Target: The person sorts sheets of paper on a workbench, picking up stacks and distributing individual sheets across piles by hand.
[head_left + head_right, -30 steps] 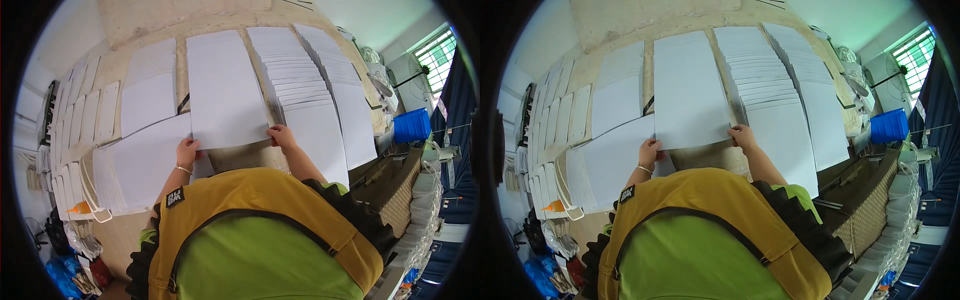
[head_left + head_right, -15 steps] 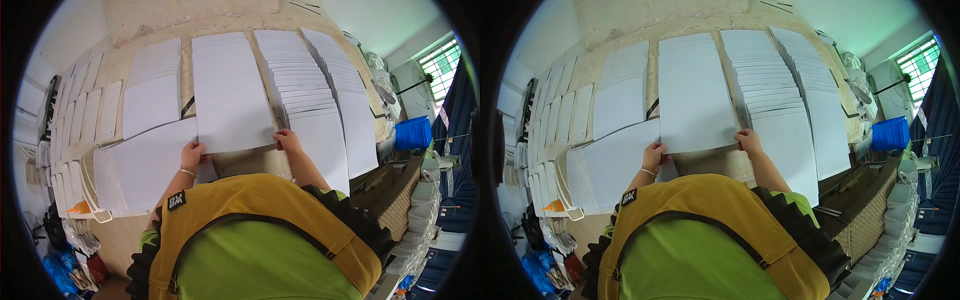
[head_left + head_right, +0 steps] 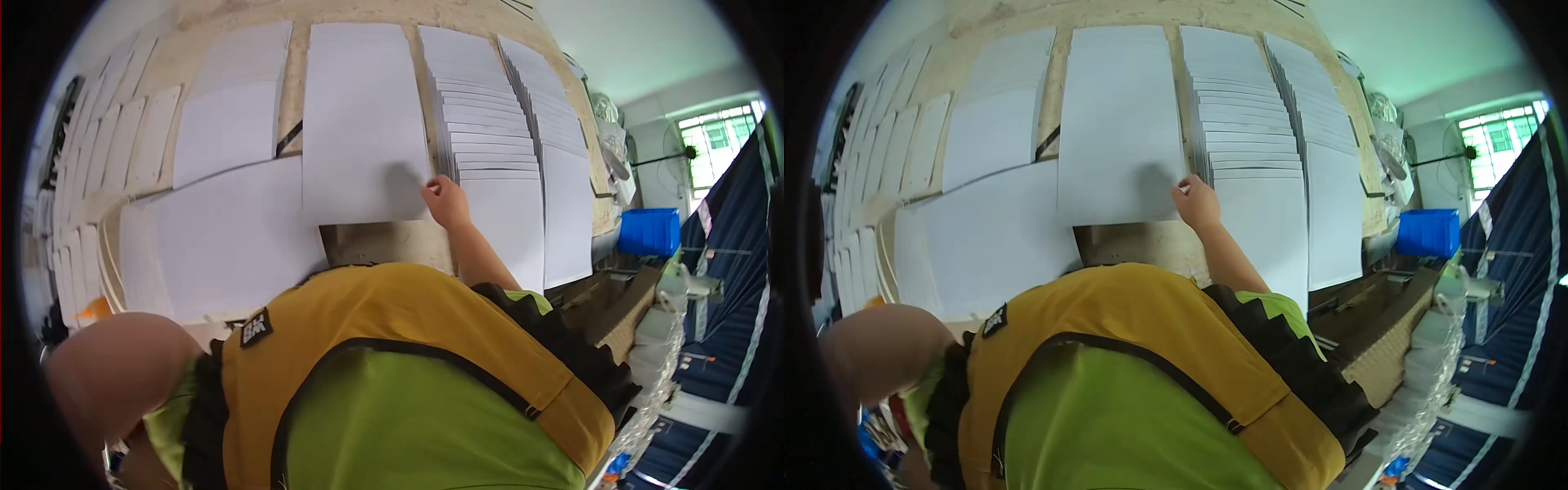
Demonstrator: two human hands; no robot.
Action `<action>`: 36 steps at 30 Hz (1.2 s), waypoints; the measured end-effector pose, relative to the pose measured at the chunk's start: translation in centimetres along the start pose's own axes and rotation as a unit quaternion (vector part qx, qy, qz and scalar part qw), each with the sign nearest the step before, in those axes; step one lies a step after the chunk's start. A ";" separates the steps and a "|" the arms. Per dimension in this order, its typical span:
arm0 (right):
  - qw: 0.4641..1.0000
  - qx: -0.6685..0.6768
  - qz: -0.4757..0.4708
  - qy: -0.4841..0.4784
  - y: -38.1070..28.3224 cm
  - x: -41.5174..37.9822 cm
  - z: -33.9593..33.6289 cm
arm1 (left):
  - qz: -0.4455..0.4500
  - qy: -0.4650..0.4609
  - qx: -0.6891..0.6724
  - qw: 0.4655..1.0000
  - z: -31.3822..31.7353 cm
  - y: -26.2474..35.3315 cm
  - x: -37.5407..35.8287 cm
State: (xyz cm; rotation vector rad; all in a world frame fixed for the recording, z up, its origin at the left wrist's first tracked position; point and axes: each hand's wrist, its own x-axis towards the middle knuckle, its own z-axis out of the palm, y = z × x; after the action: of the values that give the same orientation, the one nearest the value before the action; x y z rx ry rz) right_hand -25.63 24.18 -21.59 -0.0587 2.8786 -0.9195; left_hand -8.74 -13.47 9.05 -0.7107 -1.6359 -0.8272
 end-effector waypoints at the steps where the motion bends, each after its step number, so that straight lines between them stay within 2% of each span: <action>1: 1.000 -0.010 -0.007 -0.009 -0.1 -0.1 -0.4 | 0.069 -0.074 -0.048 0.994 1.2 2.3 1.2; 3: 0.999 0.004 -0.011 -0.030 -1.5 -0.2 0.7 | 0.126 -0.162 -0.101 0.974 3.7 5.5 2.6; 5: 0.999 0.018 -0.023 -0.037 -2.4 0.9 0.7 | 0.141 -0.194 -0.106 0.965 4.8 7.0 3.0; 8: 0.997 0.014 -0.061 -0.040 -1.8 0.4 0.9 | 0.135 -0.203 -0.099 0.965 5.1 7.9 3.2; 11: 0.996 0.034 -0.054 -0.061 -0.9 -1.4 1.6 | 0.130 -0.220 -0.089 0.963 5.4 8.8 3.8; 13: 0.995 0.031 -0.076 -0.051 -1.2 0.4 0.8 | 0.138 -0.223 -0.078 0.962 5.8 9.5 3.6; 16: 0.993 0.035 -0.054 -0.099 -1.3 -0.1 0.9 | 0.133 -0.221 -0.067 0.964 6.3 10.3 3.7; 18: 0.989 0.058 -0.081 -0.108 -2.5 -0.1 2.6 | 0.129 -0.237 -0.047 0.962 6.5 11.0 3.7; 21: 0.987 0.058 -0.114 -0.094 -1.8 0.7 1.5 | 0.129 -0.229 -0.033 0.964 7.0 11.8 3.5; 25: 0.975 0.076 -0.138 -0.156 -3.7 0.4 2.9 | 0.133 -0.215 0.009 0.968 6.7 12.8 3.0; 28: 0.956 0.070 -0.150 -0.243 -4.0 0.0 3.7 | 0.123 -0.128 0.104 0.979 4.1 12.1 2.7; 29: 0.953 0.079 -0.154 -0.248 -4.4 -0.7 4.1 | 0.097 -0.074 0.155 0.980 2.7 11.0 1.9; 30: 0.938 0.080 -0.128 -0.313 -4.9 -1.4 4.2 | 0.053 -0.020 0.208 0.977 1.3 9.5 0.6; 31: 0.919 0.080 -0.101 -0.373 -5.4 -2.1 4.3 | -0.015 0.012 0.257 0.966 0.0 7.8 -1.1; 32: 0.897 0.080 -0.072 -0.428 -5.8 -2.6 4.4 | -0.102 0.006 0.301 0.948 -1.1 5.4 -3.8; 33: 0.900 0.086 -0.071 -0.421 -5.8 -3.1 5.5 | -0.186 -0.035 0.337 0.922 -1.9 3.0 -7.0; 34: 0.903 0.110 -0.105 -0.403 -5.4 -3.9 7.5 | -0.265 -0.116 0.356 0.889 -2.2 0.8 -11.1; 35: 0.905 0.131 -0.138 -0.381 -5.2 -4.7 9.2 | -0.324 -0.216 0.359 0.848 -2.3 -0.7 -15.5; 36: 0.911 0.132 -0.131 -0.368 -5.7 -5.6 10.3 | -0.350 -0.334 0.400 0.778 -2.7 -2.1 -21.6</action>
State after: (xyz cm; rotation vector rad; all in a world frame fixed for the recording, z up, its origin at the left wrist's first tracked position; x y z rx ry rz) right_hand -18.81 14.03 -26.07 -0.6328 2.0590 -1.0346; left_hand -4.54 -17.51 -12.01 0.3162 -2.7135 -0.2493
